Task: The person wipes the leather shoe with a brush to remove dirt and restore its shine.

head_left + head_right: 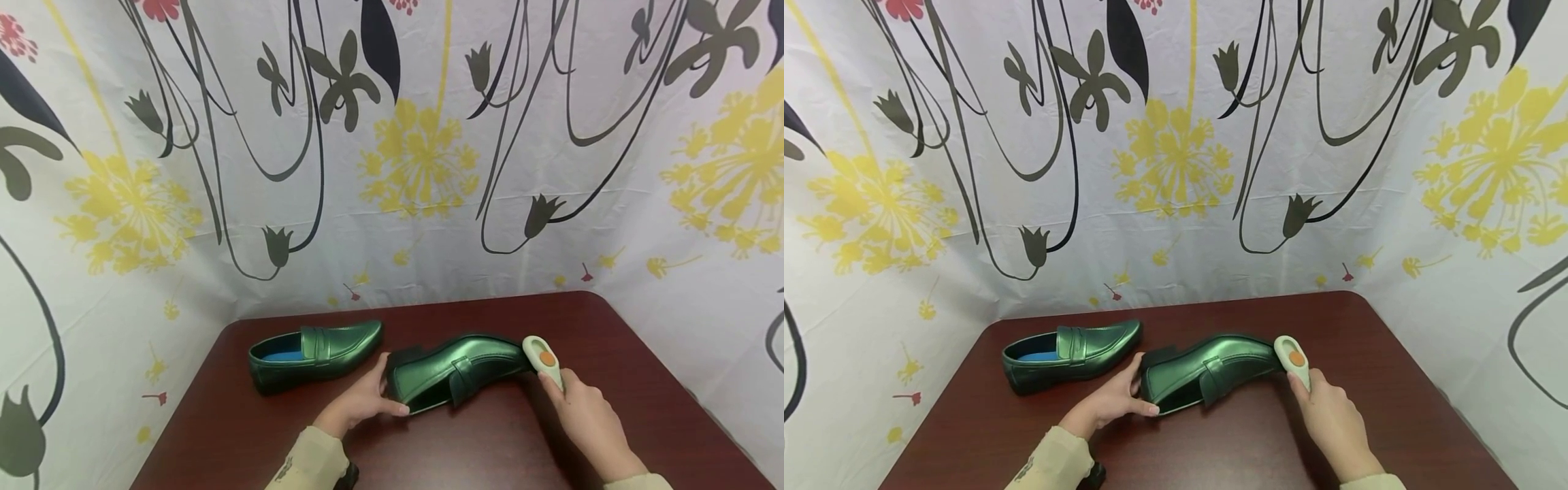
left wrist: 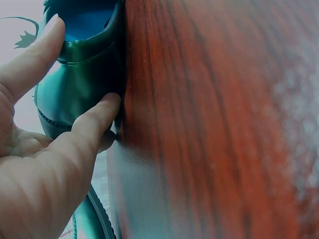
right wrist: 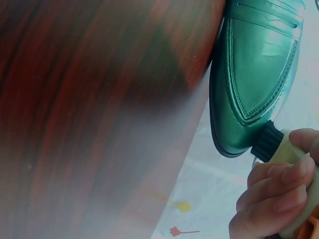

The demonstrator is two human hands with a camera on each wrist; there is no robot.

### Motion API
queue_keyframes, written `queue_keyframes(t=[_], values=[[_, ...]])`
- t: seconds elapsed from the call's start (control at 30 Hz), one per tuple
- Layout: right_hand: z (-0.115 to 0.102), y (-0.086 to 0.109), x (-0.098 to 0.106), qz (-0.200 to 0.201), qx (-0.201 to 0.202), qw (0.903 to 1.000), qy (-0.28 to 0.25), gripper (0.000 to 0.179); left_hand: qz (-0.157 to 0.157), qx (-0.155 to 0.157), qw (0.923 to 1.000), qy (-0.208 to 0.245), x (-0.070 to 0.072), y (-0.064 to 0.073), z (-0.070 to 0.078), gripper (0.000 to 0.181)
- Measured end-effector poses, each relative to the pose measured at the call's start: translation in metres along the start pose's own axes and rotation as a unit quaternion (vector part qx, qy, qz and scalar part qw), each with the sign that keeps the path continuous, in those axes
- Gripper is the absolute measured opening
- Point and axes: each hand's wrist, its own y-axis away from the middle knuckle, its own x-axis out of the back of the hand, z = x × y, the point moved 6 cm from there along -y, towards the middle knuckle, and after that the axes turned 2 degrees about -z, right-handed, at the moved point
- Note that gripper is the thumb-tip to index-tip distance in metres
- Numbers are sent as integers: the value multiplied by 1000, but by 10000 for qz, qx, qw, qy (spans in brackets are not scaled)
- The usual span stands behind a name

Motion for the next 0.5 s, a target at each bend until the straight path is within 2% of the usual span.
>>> queue_keyframes(t=[0.5], values=[[-10, -4, 2, 4, 110, 9998, -151, 61, 36, 91, 9999, -38, 1, -1, -3, 123]])
